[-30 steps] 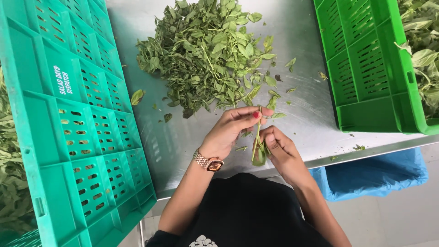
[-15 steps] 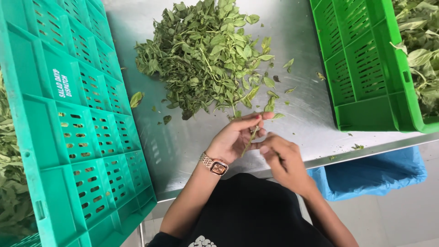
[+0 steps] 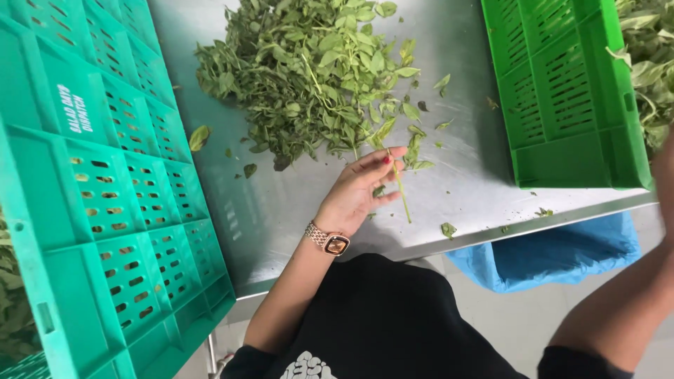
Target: Plucking leaves from stems and sorting them into a pile on a stainless steel table in a food processing environment.
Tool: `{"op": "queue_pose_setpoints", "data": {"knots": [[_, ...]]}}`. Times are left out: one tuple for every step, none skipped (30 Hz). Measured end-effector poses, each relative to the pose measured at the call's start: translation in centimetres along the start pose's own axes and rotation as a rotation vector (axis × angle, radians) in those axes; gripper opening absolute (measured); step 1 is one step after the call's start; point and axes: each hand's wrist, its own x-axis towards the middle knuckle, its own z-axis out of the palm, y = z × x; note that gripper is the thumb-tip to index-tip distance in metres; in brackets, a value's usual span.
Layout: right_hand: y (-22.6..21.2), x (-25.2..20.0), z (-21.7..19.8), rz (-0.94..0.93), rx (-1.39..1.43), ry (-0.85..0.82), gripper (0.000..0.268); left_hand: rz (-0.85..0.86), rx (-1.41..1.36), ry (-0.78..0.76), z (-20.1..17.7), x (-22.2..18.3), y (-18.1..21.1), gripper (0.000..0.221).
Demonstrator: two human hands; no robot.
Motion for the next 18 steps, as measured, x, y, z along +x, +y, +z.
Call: {"op": "queue_pose_setpoints", "data": {"knots": [[-8.8, -0.3, 0.2, -0.038, 0.015, -0.027, 0.016, 0.042, 0.087, 0.054, -0.2, 0.3, -0.5, 0.034], [-16.5, -1.1, -2.9, -0.075, 0.03, -0.055, 0.014, 0.084, 0.175, 0.107, -0.4, 0.6, -1.0, 0.034], [-19.4, -1.2, -1.7, -0.068, 0.029, -0.057, 0.014, 0.076, 0.177, 0.108, -0.4, 0.8, -1.4, 0.034], [-22.2, -1.3, -0.5, -0.015, 0.16, -0.272, 0.007, 0.149, 0.266, 0.094, -0.4, 1.0, -1.8, 0.033], [-25.1, -1.5, 0.7, 0.035, 0.304, -0.489, 0.012, 0.218, 0.354, 0.081, -0.5, 1.1, -2.3, 0.033], [-25.9, -1.8, 2.0, 0.045, 0.305, -0.493, 0.012, 0.207, 0.354, 0.082, -0.2, 1.2, -2.8, 0.033], [-26.7, -2.4, 3.1, 0.076, 0.391, -0.61, 0.014, 0.256, 0.348, 0.018, 0.2, 1.4, -3.5, 0.03], [-27.4, -2.9, 4.1, 0.108, 0.478, -0.725, 0.017, 0.305, 0.341, -0.046, 0.7, 1.6, -4.3, 0.027], [-26.9, -3.6, 4.6, 0.12, 0.476, -0.726, 0.017, 0.294, 0.338, -0.049, 0.8, 1.7, -4.8, 0.027], [-26.5, -4.4, 5.1, 0.143, 0.427, -0.749, 0.016, 0.293, 0.319, -0.057, 0.8, 1.7, -5.3, 0.026], [-26.1, -5.1, 5.6, 0.163, 0.382, -0.774, 0.018, 0.295, 0.302, -0.061, 0.8, 1.7, -5.7, 0.025], [-24.5, -5.9, 5.0, 0.172, 0.384, -0.777, 0.018, 0.286, 0.301, -0.059, 0.7, 1.4, -5.4, 0.025], [-22.8, -6.7, 4.5, 0.222, 0.337, -0.744, 0.016, 0.305, 0.408, -0.098, 0.5, 1.2, -5.0, 0.027], [-21.2, -7.4, 4.0, 0.273, 0.29, -0.711, 0.015, 0.324, 0.515, -0.137, 0.3, 0.9, -4.5, 0.03], [-18.1, -9.2, 3.2, 0.274, 0.291, -0.716, 0.015, 0.321, 0.514, -0.133, -0.4, 0.6, -4.0, 0.03], [-15.0, -11.0, 2.5, 0.371, 0.153, -0.634, 0.021, 0.345, 0.677, -0.025, -1.1, 0.2, -3.5, 0.034], [-12.0, -12.7, 1.8, 0.462, 0.016, -0.553, 0.027, 0.366, 0.839, 0.089, -1.9, -0.3, -3.0, 0.038], [-8.5, -14.7, 1.2, 0.461, 0.019, -0.562, 0.027, 0.363, 0.837, 0.097, -3.6, -0.8, -2.9, 0.038]]}}
